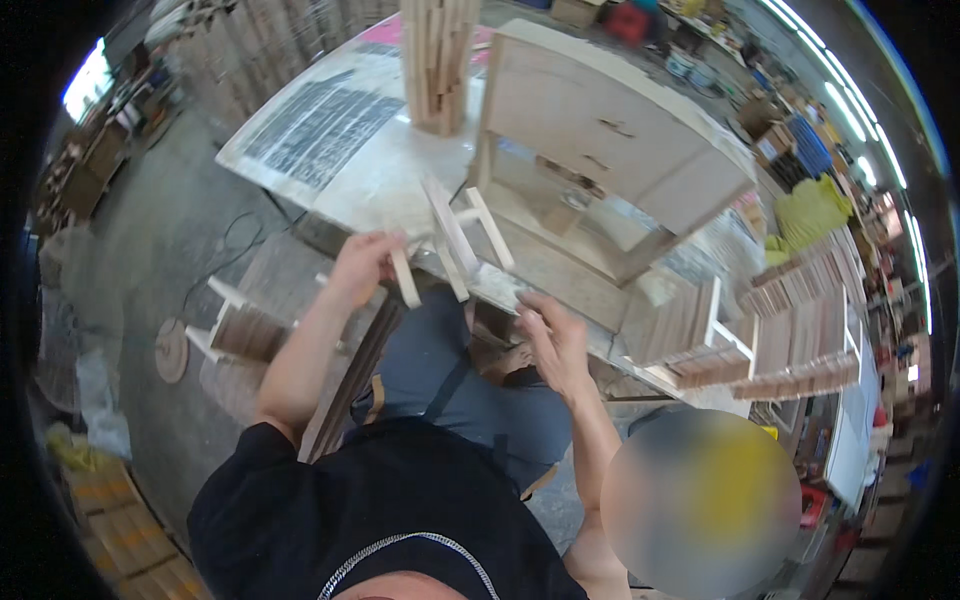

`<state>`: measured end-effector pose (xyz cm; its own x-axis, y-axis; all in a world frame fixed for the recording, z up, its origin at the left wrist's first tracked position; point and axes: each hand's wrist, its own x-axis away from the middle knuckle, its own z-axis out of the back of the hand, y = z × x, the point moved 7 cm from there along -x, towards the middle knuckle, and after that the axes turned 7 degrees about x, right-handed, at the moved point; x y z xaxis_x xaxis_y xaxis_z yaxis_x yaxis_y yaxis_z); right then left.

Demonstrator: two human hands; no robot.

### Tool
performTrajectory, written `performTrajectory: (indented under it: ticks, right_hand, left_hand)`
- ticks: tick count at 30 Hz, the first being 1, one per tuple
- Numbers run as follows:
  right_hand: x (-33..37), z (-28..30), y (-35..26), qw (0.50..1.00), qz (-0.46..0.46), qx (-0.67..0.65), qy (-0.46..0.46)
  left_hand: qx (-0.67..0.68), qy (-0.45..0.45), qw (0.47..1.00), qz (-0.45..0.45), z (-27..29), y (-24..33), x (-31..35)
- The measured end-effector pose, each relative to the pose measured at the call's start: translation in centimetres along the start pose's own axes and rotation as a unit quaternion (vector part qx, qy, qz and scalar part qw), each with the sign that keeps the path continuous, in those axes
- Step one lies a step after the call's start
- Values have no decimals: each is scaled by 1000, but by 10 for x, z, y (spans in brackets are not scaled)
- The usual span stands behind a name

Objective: Assemble small wooden cross-shaped components and stack them.

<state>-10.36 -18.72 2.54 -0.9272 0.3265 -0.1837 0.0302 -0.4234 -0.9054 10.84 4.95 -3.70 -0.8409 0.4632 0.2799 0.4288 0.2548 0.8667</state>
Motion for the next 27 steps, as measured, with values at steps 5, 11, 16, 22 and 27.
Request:
performTrajectory:
  ticks: [5, 11, 16, 22, 27]
  right_hand:
    - [24, 17, -29, 983, 58, 172, -18]
    - [73, 146, -74, 861, 94, 456, 204]
    - [65, 278, -54, 755, -27, 630, 183]
    - [30, 315, 33, 792, -56, 606, 45]
    - [42, 378, 59, 779, -85, 616, -79]
  left_hand:
    - [366, 92, 913, 155, 114, -26, -76]
    - [419, 223, 870, 134, 142, -79, -183]
    - [369, 177, 886, 220, 223, -63, -184]
    - [-379, 268, 886, 17, 231, -6, -32]
    - [-630, 243, 737, -39, 224, -68, 42]
